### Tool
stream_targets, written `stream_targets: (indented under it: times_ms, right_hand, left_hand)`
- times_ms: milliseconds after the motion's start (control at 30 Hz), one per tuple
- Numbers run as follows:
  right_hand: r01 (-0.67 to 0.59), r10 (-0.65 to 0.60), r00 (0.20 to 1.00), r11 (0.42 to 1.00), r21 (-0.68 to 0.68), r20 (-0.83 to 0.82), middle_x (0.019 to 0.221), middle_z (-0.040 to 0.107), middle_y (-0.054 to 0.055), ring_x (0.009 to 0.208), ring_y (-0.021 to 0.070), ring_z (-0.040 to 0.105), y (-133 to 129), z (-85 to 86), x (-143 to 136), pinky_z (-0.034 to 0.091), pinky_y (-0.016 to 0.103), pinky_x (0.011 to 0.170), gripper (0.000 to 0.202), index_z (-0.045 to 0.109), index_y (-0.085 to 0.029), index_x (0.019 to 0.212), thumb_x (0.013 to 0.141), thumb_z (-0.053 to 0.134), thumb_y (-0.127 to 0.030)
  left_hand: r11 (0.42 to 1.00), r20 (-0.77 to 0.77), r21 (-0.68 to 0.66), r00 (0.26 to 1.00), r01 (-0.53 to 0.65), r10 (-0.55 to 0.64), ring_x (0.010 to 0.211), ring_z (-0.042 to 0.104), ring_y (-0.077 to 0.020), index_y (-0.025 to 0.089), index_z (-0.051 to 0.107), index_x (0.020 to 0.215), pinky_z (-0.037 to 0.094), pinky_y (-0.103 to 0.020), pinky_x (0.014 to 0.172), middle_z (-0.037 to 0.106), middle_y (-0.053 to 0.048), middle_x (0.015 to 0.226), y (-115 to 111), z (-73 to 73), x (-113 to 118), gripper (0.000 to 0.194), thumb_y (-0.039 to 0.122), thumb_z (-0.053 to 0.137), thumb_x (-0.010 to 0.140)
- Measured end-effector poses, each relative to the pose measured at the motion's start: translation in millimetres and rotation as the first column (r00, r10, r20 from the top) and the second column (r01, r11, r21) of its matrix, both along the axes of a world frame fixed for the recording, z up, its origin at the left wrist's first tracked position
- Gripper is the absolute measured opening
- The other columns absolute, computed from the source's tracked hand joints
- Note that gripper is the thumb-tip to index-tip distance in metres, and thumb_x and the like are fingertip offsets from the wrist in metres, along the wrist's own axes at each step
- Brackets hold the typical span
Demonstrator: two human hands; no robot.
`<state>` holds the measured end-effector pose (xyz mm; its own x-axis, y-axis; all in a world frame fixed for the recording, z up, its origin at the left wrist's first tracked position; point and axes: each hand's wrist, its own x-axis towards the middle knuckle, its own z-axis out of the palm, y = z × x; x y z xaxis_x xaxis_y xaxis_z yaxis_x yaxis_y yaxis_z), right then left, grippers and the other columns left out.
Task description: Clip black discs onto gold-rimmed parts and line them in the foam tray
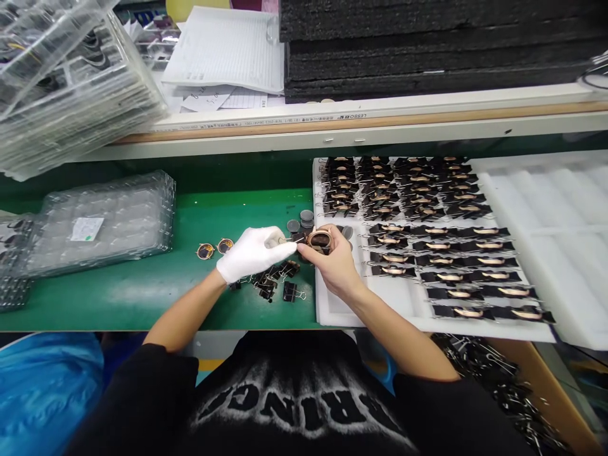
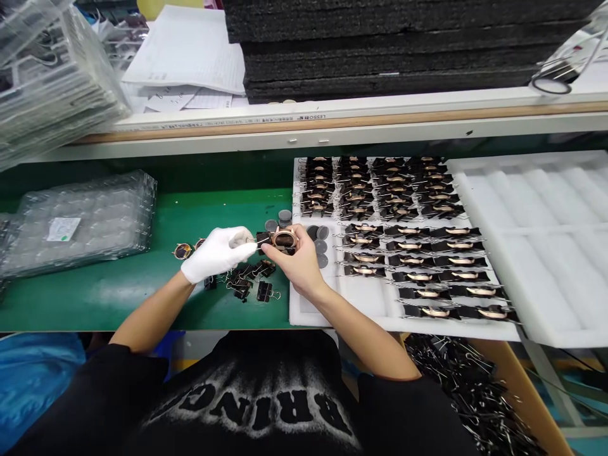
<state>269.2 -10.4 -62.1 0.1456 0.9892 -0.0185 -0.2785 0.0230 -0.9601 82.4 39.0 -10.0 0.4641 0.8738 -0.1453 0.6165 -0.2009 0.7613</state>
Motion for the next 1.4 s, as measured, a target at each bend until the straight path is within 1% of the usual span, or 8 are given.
stream_targets:
  times_ms: [100,233,367,467,633,933,1167,1400]
  right_hand:
    - [-0.049,0.048,0.998,0.999,-0.023,-0.036,0.084,0.064,-0.004,0.072,0.0124,0.057,0.6,1.6,2.2,0.05,0.026,0.064,0.041,0.057,-0.024,0.089,0.07,0.091,-0.038]
    - [-0.165,0.162,0.985,0.985,-0.046,-0.052,0.091,0.067,-0.001,0.071,0.014,0.063,4.3,9.7,19.3,0.047,0.024,0.053,0.044,0.058,-0.024,0.096,0.074,0.089,-0.045]
    - [-0.394,0.389,0.912,0.919,0.014,0.133,0.081,0.066,-0.001,0.068,0.0158,0.067,5.7,19.3,44.4,0.045,0.026,0.053,0.027,0.063,-0.022,0.095,0.089,0.077,-0.044]
    - [-0.479,0.44,0.85,0.874,0.078,0.288,0.078,0.065,0.0,0.067,0.0153,0.062,5.5,23.0,54.7,0.048,0.029,0.062,0.021,0.068,-0.021,0.088,0.093,0.072,-0.041]
    - [-0.561,0.423,0.741,0.817,0.135,0.521,0.079,0.068,0.0,0.071,0.0157,0.059,6.1,26.1,60.1,0.043,0.029,0.066,0.014,0.072,-0.021,0.089,0.091,0.075,-0.035]
    - [-0.657,0.269,0.573,0.716,0.237,0.775,0.085,0.074,0.003,0.069,0.0175,0.064,5.0,38.7,68.9,0.044,0.029,0.063,0.012,0.072,-0.022,0.092,0.096,0.072,-0.034]
    - [-0.698,0.248,0.547,0.663,0.271,0.8,0.102,0.078,0.006,0.089,0.0246,0.074,-0.5,44.3,68.1,0.058,0.036,0.079,0.015,0.076,-0.026,0.109,0.1,0.066,-0.032]
    - [-0.648,0.161,0.607,0.668,0.367,0.779,0.112,0.079,0.006,0.102,0.0254,0.076,-4.3,28.9,67.9,0.061,0.041,0.09,0.019,0.074,-0.029,0.117,0.102,0.063,-0.031]
  left_hand:
    - [0.993,0.014,0.122,1.0,-0.001,-0.001,0.059,0.041,-0.0094,0.018,0.056,0.068,0.032,-0.024,0.054,0.049,0.005,0.061,-2.1,-0.3,0.2,0.043,0.054,0.064,0.09]
    - [0.993,0.061,0.115,0.998,-0.003,-0.004,0.057,0.043,-0.009,0.018,0.061,0.073,0.034,-0.023,0.053,0.052,0.005,0.061,-2.1,2.8,-4.9,0.039,0.052,0.063,0.092]
    - [0.983,0.01,0.164,0.996,0.083,-0.085,0.052,0.045,-0.0083,0.018,0.064,0.071,0.034,-0.022,0.05,0.054,0.005,0.056,-0.4,10.3,-13.7,0.038,0.05,0.065,0.091]
    - [0.959,-0.061,0.207,0.981,0.194,-0.186,0.05,0.041,-0.0073,0.018,0.064,0.07,0.031,-0.022,0.049,0.05,0.006,0.054,-2.0,17.7,-16.9,0.038,0.049,0.064,0.092]
    - [0.873,-0.193,0.302,0.922,0.382,-0.337,0.049,0.04,-0.0075,0.019,0.066,0.074,0.031,-0.023,0.052,0.044,0.007,0.052,-7.6,26.8,-15.8,0.039,0.051,0.06,0.096]
    - [0.782,-0.368,0.39,0.861,0.486,-0.351,0.049,0.044,-0.0107,0.021,0.061,0.071,0.029,-0.027,0.054,0.048,0.005,0.051,-11.4,25.4,-14.8,0.051,0.061,0.05,0.1]
    - [0.689,-0.569,0.45,0.777,0.568,-0.27,0.05,0.05,-0.0164,0.022,0.059,0.067,0.027,-0.032,0.055,0.051,-0.002,0.052,-22.3,31.6,-11.0,0.059,0.069,0.042,0.098]
    - [0.699,-0.635,0.42,0.738,0.579,-0.229,0.052,0.053,-0.0172,0.021,0.064,0.074,0.033,-0.032,0.058,0.052,-0.002,0.054,-28.0,41.7,-7.7,0.057,0.069,0.044,0.097]
